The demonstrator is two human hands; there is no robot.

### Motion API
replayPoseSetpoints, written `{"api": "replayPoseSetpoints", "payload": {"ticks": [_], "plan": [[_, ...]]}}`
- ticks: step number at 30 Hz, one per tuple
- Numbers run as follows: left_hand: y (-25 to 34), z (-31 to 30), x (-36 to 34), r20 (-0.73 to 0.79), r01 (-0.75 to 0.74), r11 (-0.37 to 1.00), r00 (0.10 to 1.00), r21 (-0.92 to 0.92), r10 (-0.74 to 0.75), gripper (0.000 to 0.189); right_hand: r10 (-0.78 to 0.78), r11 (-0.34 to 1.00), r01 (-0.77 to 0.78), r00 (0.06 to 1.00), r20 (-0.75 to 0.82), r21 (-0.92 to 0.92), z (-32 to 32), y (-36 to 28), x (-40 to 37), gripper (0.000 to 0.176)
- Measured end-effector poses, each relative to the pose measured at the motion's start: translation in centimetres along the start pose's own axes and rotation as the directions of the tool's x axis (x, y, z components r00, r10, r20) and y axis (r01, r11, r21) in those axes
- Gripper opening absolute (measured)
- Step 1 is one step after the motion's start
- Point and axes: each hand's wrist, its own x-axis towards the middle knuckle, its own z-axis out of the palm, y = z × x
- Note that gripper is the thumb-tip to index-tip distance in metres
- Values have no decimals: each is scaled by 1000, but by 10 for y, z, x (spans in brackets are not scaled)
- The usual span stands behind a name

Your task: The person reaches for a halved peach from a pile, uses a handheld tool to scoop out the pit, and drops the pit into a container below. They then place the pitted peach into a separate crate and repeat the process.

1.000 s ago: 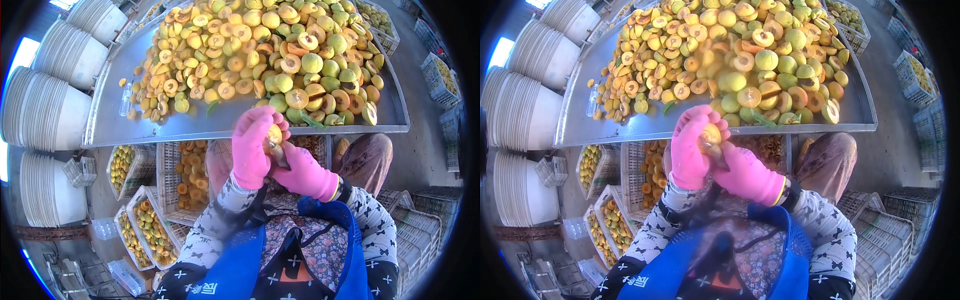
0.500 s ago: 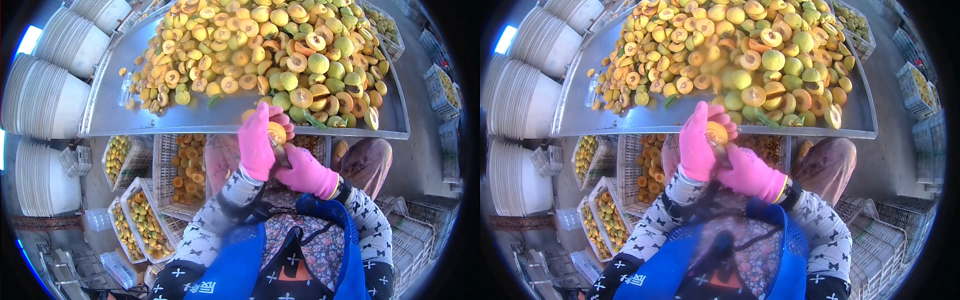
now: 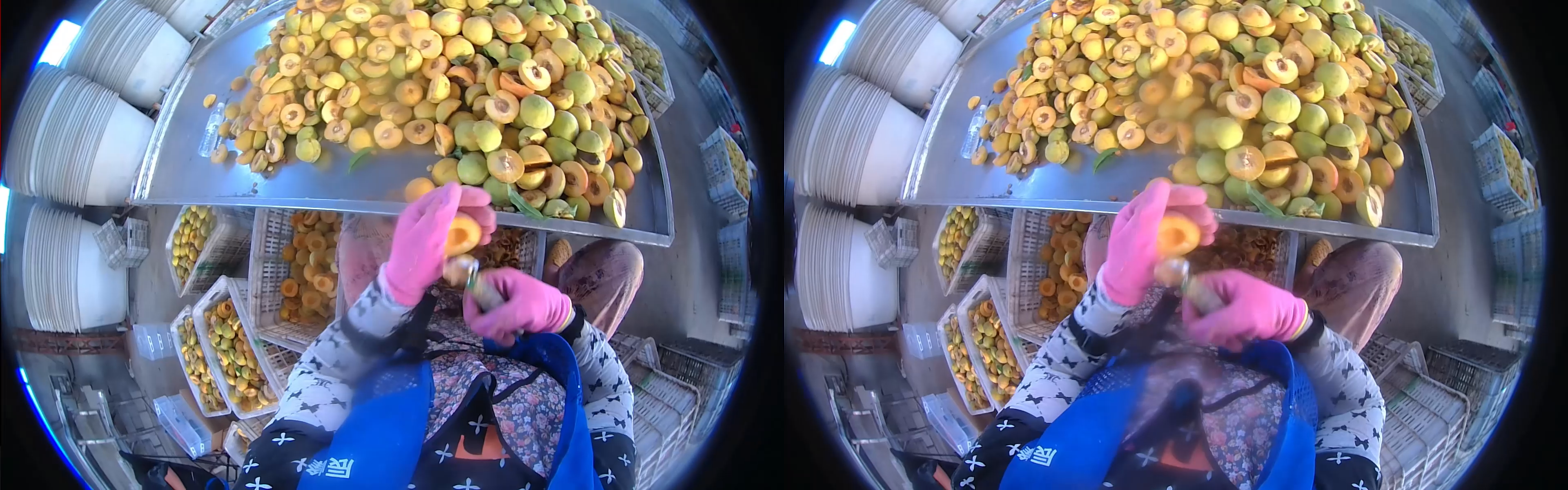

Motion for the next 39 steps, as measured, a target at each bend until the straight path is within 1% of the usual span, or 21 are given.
{"api": "replayPoseSetpoints", "payload": {"ticks": [2,4,5,7,8,10,12,14,16,17,20,21,24,25,27,28,31,34,35,38,39], "plan": [[8,-35,-19,13,-83,983,997,164,82,38,151,988,-151,989,-3,-37,4,-6,-5,17],[45,-71,-49,-132,23,919,991,394,32,36,101,879,-190,971,-218,-437,-4,1,-7,24],[61,-98,-60,-114,43,836,993,546,24,35,-50,708,-169,956,-288,-686,-19,18,-8,26],[75,-123,-56,-253,89,730,960,678,117,35,-374,191,-219,885,-278,-957,-53,58,-12,31],[82,-130,-41,-302,76,715,933,695,194,36,-404,269,-262,843,-355,-927,-58,53,-13,32],[71,-156,10,-171,-74,621,930,781,326,43,-448,423,-328,735,-509,-845,-63,37,-14,34],[46,-156,70,-331,24,700,892,714,307,57,-358,602,-324,708,-609,-730,-54,12,-26,34],[18,-176,129,-243,153,238,875,959,419,70,-189,755,-326,723,-665,-569,-44,2,-40,33],[3,-160,158,-216,251,-68,919,965,331,72,-452,588,-226,705,-547,-777,-43,22,-52,34],[-2,-155,167,-221,287,-224,934,931,280,74,-414,593,-267,708,-572,-760,-36,24,-56,35],[-18,-152,174,-187,280,-237,917,930,353,53,-346,625,-318,706,-618,-713,-29,26,-56,35],[-18,-154,167,-133,236,-199,895,951,425,59,-329,643,-317,707,-626,-697,-27,28,-52,35],[-13,-162,135,-39,-90,241,875,966,482,44,-552,633,-96,639,-536,-768,-27,23,-32,35],[-10,-159,127,-105,-190,584,895,790,433,32,-631,573,-41,616,-472,-819,-27,18,-24,36],[11,-117,83,-95,-241,925,956,294,279,29,-660,630,76,576,-482,-773,-5,-6,-5,36],[23,-87,61,-56,-213,977,976,-11,212,29,-676,649,131,551,-489,-750,7,-17,4,36],[19,-44,36,-4,-279,960,960,-1,279,30,-894,370,217,347,-283,-903,13,-25,34,38],[19,-18,20,47,-404,894,914,194,403,39,-811,569,233,316,-492,-788,22,-38,37,41],[17,-17,18,37,-291,956,957,41,289,36,-772,624,177,290,-566,-761,18,-38,39,40],[3,1,14,-12,-316,926,945,205,326,32,-803,589,255,291,-520,-767,19,-39,42,39],[1,7,11,-21,-294,932,952,211,305,32,-908,411,217,182,-377,-885,13,-31,46,41]]}}
